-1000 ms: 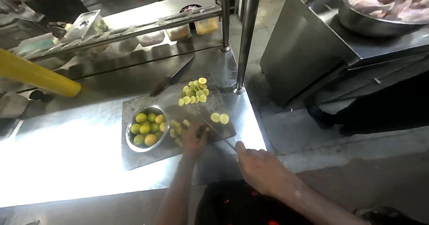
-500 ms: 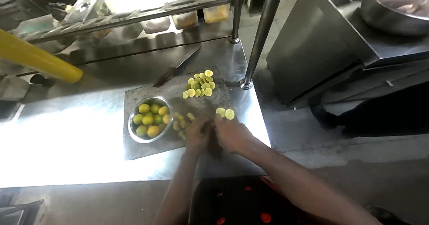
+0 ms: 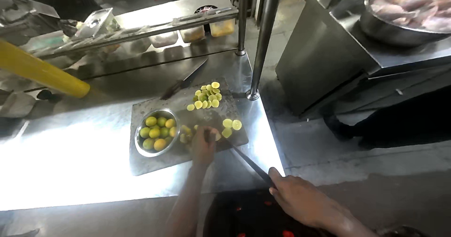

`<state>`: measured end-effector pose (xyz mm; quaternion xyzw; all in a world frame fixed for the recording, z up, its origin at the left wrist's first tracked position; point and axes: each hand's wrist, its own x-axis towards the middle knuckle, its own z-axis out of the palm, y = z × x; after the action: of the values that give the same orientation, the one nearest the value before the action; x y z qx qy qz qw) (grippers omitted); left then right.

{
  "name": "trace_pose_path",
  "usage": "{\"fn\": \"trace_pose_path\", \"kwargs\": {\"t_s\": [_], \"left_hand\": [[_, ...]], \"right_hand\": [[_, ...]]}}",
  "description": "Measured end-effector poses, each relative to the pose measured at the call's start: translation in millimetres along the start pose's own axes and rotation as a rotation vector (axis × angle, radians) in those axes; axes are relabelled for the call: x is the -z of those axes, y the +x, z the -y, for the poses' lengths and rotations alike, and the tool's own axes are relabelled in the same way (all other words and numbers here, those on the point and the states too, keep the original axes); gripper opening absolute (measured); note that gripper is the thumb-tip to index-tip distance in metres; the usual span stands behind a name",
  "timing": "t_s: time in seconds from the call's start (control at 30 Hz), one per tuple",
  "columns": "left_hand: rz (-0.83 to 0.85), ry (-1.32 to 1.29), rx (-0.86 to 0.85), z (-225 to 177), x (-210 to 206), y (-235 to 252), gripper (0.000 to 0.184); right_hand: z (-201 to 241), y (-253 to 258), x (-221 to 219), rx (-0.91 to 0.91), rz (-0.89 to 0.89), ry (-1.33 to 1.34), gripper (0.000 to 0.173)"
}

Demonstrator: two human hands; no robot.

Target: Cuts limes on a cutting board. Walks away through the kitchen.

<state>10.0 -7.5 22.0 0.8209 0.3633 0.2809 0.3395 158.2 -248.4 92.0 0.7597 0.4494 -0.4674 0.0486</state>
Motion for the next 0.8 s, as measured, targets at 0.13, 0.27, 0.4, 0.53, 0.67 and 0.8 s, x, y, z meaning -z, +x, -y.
{"fn": "trace_pose_path", "kwargs": {"t_s": [0.13,0.27,0.4,0.53,0.67,0.8], "left_hand": [[0.201,0.563,0.200,-34.0,43.7,22.7,0.034],[0.350,0.766,0.242,-49.8,40.1,40.5,0.032],[0.480,0.528,-0.008,-64.7,2.6,54.6,0.031],[0.781,0.688,-0.100,-81.5,-23.8,76.4,0.040],[0.905,0.744,-0.154,-94.0,-25.7,90.8,0.034],[0.918,0.750,-0.152,-96.0,-26.3,96.9,0.030]], "right_hand": [[-33.8,-11.2,-9.7,0.072,-0.082,0.201,0.042],[-55.4,-10.9,-24.2,0.071,-0.210,0.323,0.045],[-66.5,-12.7,-30.7,0.055,-0.290,0.415,0.042],[-72.1,-18.8,-36.8,0.055,-0.333,0.417,0.044],[-77.4,-20.5,-45.6,0.053,-0.336,0.460,0.045],[-79.0,-20.2,-50.5,0.052,-0.340,0.457,0.043]]}}
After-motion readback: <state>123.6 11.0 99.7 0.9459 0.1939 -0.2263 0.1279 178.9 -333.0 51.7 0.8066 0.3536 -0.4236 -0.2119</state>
